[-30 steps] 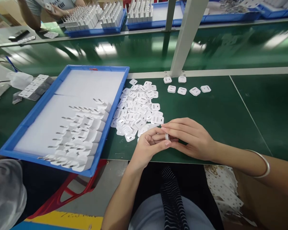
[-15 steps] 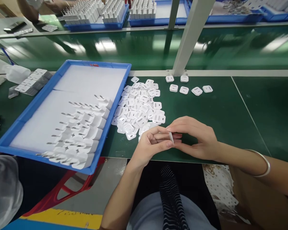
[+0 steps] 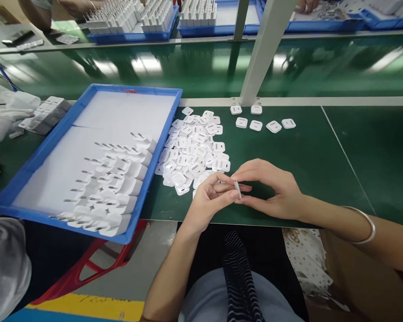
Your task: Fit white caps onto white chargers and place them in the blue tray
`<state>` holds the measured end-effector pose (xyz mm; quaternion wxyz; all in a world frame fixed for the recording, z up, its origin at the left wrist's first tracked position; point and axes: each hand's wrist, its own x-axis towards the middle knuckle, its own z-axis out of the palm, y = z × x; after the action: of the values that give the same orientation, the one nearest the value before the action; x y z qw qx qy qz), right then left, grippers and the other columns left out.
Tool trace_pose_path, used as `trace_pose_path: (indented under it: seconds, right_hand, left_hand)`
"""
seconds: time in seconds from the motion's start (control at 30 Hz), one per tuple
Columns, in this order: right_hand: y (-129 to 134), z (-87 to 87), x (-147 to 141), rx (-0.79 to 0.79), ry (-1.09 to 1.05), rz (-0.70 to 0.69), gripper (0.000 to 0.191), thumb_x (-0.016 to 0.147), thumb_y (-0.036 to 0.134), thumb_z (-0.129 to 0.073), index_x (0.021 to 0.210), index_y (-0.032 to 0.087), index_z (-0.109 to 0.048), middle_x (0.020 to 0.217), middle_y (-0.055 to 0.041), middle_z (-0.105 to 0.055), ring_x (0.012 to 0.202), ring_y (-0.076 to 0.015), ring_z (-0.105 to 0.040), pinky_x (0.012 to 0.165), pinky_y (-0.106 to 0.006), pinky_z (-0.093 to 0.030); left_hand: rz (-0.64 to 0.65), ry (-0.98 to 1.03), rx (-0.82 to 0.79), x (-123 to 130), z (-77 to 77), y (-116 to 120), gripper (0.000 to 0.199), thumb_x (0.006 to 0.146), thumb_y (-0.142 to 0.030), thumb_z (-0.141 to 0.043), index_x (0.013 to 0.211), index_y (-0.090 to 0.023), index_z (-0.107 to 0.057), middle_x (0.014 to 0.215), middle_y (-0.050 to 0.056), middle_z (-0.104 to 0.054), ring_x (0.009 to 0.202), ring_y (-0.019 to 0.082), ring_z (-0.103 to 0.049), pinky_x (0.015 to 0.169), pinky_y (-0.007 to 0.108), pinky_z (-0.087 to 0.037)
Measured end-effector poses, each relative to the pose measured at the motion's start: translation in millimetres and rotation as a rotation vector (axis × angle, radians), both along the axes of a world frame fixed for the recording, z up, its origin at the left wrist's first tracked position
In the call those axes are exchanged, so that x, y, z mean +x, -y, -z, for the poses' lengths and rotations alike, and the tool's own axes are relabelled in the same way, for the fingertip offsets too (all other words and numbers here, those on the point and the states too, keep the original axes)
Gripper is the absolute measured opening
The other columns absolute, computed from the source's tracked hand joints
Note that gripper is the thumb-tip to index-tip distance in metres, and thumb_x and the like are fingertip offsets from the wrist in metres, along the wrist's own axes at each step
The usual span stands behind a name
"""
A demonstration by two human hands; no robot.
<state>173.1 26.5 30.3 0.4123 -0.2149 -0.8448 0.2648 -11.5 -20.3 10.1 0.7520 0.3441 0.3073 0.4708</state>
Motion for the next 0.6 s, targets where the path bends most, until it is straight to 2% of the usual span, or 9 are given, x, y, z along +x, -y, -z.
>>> trace_pose_path:
  seconds: [0.17,0.33,0.6]
  right_hand:
    - [0.2,0.8,-1.0,0.145,0.024,-0.015,0.03,0.086,0.015,-0.072,0.115,0.014,-0.063,0.094,-0.0109,-0.073,0.091,-0.0228,-0.068,0.084,-0.04,-0.057]
    - [1.0,3.1,0.9,0.181,0.032,-0.04,0.029,0.087,0.013,-0.069,0.115,0.011,-0.063,0.1,-0.0139,-0.073,0.095,-0.0232,-0.068,0.085,-0.041,-0.057]
    - [2.6,4.8,0.7,0.188,0.035,-0.047,0.03,0.088,0.015,-0.069,0.117,0.014,-0.062,0.101,-0.0126,-0.073,0.096,-0.0227,-0.069,0.085,-0.041,-0.059]
  left_hand:
    - [-0.001,-0.005,-0.007,-0.3,1.5,0.4,0.02,0.082,-0.024,-0.076,0.093,-0.015,-0.063,0.09,0.008,-0.077,0.102,0.025,-0.073,0.089,0.037,-0.057]
    - [0.02,0.018,-0.01,-1.7,2.8,0.9,0.022,0.082,-0.024,-0.077,0.097,-0.015,-0.064,0.084,0.004,-0.076,0.085,0.019,-0.075,0.087,0.033,-0.057]
    - [0.086,0.063,-0.006,-5.6,3.9,1.3,0.025,0.083,-0.021,-0.075,0.107,-0.017,-0.067,0.086,0.003,-0.077,0.091,0.017,-0.074,0.09,0.028,-0.056]
